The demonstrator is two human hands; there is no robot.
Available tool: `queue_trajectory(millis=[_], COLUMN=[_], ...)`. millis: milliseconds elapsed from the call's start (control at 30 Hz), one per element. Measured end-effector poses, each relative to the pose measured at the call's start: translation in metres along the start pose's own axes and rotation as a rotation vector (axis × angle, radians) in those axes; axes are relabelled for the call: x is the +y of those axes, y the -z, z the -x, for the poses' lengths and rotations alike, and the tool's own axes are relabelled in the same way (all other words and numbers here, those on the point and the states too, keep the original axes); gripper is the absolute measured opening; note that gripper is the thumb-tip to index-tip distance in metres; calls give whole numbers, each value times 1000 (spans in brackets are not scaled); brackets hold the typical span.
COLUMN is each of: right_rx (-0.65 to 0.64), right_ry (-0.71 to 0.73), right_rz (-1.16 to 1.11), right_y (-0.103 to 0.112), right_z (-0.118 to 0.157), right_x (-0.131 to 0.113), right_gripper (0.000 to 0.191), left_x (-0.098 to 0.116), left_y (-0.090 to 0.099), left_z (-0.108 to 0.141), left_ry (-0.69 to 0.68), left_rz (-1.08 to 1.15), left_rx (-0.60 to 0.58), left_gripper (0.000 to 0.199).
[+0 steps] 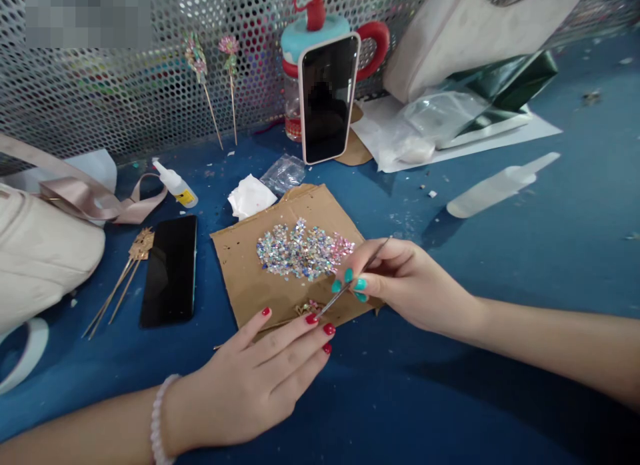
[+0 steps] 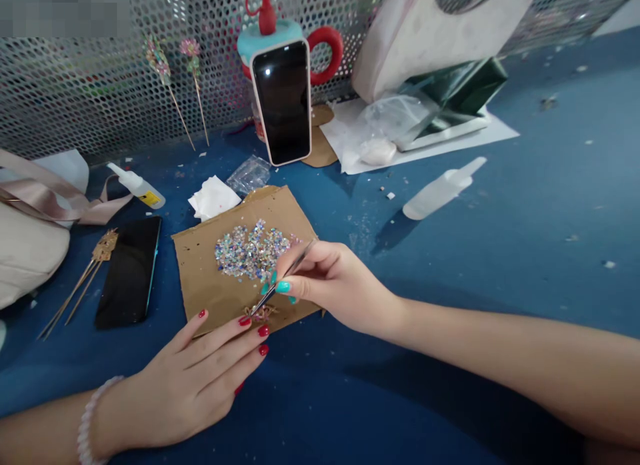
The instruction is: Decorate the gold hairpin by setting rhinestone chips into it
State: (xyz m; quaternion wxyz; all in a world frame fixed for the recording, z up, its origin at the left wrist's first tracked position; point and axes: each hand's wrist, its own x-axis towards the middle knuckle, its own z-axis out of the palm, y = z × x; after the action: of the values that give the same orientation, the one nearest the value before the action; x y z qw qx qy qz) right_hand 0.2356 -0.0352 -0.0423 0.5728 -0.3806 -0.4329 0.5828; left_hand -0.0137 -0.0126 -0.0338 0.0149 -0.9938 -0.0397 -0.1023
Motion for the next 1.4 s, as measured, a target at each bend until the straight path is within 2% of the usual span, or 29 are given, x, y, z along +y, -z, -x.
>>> queue_trajectory(millis=[267,467,667,967,1233,1400], right_rx=[-177,-217,-237,-241,-71,-45], right_ry=[-49,27,68,59,112,153], right_rz=[-9,7,50,100,186,231], right_y=[0,0,1,2,7,9], right_z=[4,6,7,6,-1,-2], right_x=[-4,-1,0,-2,0,0], right_gripper=[9,15,22,8,6,6], left_x=[2,-1,-1,0,-3,-11], left_y=[-1,1,1,-2,4,0], left_z=[-1,-1,0,-2,-9,-7], left_ry=[108,40,35,66,216,303], left_rz=[75,71,78,94,47,7], left_rx=[41,0,-4,29,159,114], left_gripper=[39,40,40,33,24,18])
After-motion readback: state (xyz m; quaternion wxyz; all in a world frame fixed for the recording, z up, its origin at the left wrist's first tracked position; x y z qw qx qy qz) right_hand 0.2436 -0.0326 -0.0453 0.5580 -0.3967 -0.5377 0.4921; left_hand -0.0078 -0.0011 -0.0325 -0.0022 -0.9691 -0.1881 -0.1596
